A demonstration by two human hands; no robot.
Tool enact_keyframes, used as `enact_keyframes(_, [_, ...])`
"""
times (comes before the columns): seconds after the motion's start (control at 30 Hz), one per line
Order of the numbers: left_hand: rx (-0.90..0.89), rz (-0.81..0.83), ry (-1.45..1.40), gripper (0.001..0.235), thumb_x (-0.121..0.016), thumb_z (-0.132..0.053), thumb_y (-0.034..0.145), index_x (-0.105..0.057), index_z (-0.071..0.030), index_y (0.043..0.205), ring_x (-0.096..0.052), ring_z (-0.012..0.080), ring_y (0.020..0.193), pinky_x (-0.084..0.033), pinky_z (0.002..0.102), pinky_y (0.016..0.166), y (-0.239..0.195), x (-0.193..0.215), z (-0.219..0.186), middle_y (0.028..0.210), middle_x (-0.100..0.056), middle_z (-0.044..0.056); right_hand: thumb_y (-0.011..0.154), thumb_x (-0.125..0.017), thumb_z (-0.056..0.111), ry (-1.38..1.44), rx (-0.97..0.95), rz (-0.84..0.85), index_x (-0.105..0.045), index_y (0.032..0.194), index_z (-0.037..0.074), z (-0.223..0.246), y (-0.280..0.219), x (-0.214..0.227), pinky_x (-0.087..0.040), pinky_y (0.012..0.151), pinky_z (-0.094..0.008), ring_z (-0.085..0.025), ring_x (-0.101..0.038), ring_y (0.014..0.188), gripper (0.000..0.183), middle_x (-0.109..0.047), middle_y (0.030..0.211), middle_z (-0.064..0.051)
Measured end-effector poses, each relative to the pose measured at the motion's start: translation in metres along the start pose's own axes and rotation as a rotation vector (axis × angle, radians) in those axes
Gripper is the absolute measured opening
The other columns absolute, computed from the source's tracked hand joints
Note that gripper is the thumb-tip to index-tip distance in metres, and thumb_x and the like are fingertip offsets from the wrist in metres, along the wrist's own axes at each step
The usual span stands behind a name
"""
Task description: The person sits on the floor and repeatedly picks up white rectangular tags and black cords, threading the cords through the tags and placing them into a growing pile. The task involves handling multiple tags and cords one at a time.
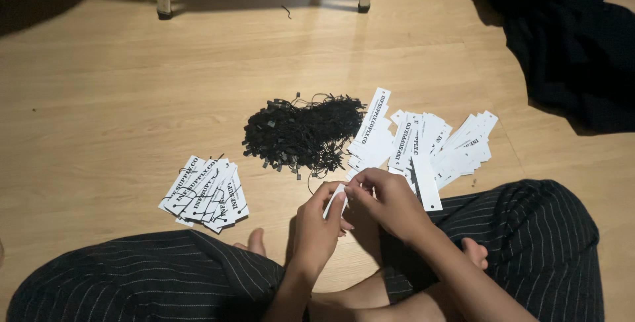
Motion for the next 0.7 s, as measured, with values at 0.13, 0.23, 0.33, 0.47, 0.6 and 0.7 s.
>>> enact_keyframes(0.13, [0.071,0.004,0.152,0.027,-0.05,-0.044,0.103,-0.072,-0.037,0.117,-0.081,0.0081,0.08,-0.052,0.027,0.076,-0.013,0.013,-0.025,0.084,-0.082,-0.008,0.099,-0.064,0.031,-0.073,0.117,-0.034,-0.077,0.091,0.019,-0.001,0.001,-0.002,-0.045,0.066,-0.031,-0.012,-0.058,0.065,0.019,-0.074,0.079,0.002])
enact_keyframes(0.23, [0.17,-0.059,0.142,0.029,-0.049,-0.053,0.101,-0.072,-0.036,0.107,-0.077,0.0124,0.084,-0.049,0.032,0.073,-0.015,0.018,-0.026,0.083,-0.081,-0.004,0.098,-0.065,0.028,-0.135,0.206,-0.065,-0.077,0.097,0.018,-0.004,0.001,-0.005,-0.047,0.07,-0.033,-0.017,-0.063,0.071,0.015,-0.076,0.088,0.001])
enact_keyframes(0.33, [0.11,-0.114,0.126,0.031,-0.052,-0.06,0.098,-0.068,-0.034,0.095,-0.081,0.0127,0.084,-0.05,0.031,0.079,-0.01,0.02,-0.022,0.095,-0.082,-0.012,0.098,-0.069,0.028,-0.165,0.265,-0.068,-0.077,0.098,0.021,-0.003,0.002,-0.008,-0.046,0.065,-0.035,-0.017,-0.061,0.065,0.011,-0.068,0.077,0.0])
enact_keyframes(0.47, [0.191,0.058,0.063,0.061,-0.022,-0.062,0.102,-0.071,-0.026,0.11,-0.072,0.0194,0.085,-0.049,0.034,0.082,-0.003,0.007,-0.006,0.079,-0.073,0.002,0.098,-0.067,0.031,-0.174,0.288,-0.024,-0.078,0.101,0.021,0.003,-0.001,-0.013,-0.049,0.067,-0.033,-0.018,-0.065,0.069,0.015,-0.076,0.089,0.002])
enact_keyframes(0.6, [0.083,0.139,-0.487,0.056,-0.05,-0.043,0.099,-0.061,-0.024,0.151,-0.051,0.015,0.151,-0.039,0.032,0.121,0.015,-0.008,0.014,0.162,-0.058,0.0,0.101,-0.061,0.029,-0.259,0.25,-0.03,-0.075,0.104,0.019,-0.005,0.004,-0.015,-0.048,0.068,-0.039,-0.023,-0.067,0.073,0.018,-0.069,0.084,-0.003])
enact_keyframes(0.7, [0.074,0.078,-0.717,0.027,-0.064,-0.018,0.102,-0.07,-0.005,0.125,-0.07,0.0168,0.092,-0.051,0.026,0.075,0.032,-0.017,0.033,0.111,-0.08,0.012,0.097,-0.064,0.021,-0.181,0.263,-0.084,-0.075,0.106,0.015,-0.008,0.007,-0.012,-0.049,0.073,-0.037,-0.024,-0.069,0.081,0.015,-0.076,0.098,-0.004])
Point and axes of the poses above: each hand's wrist, its own y-axis towards the middle knuckle, its own x-axis out of the back of the hand, z = x × y, the point moved 3 cm from there along y, towards the middle knuckle
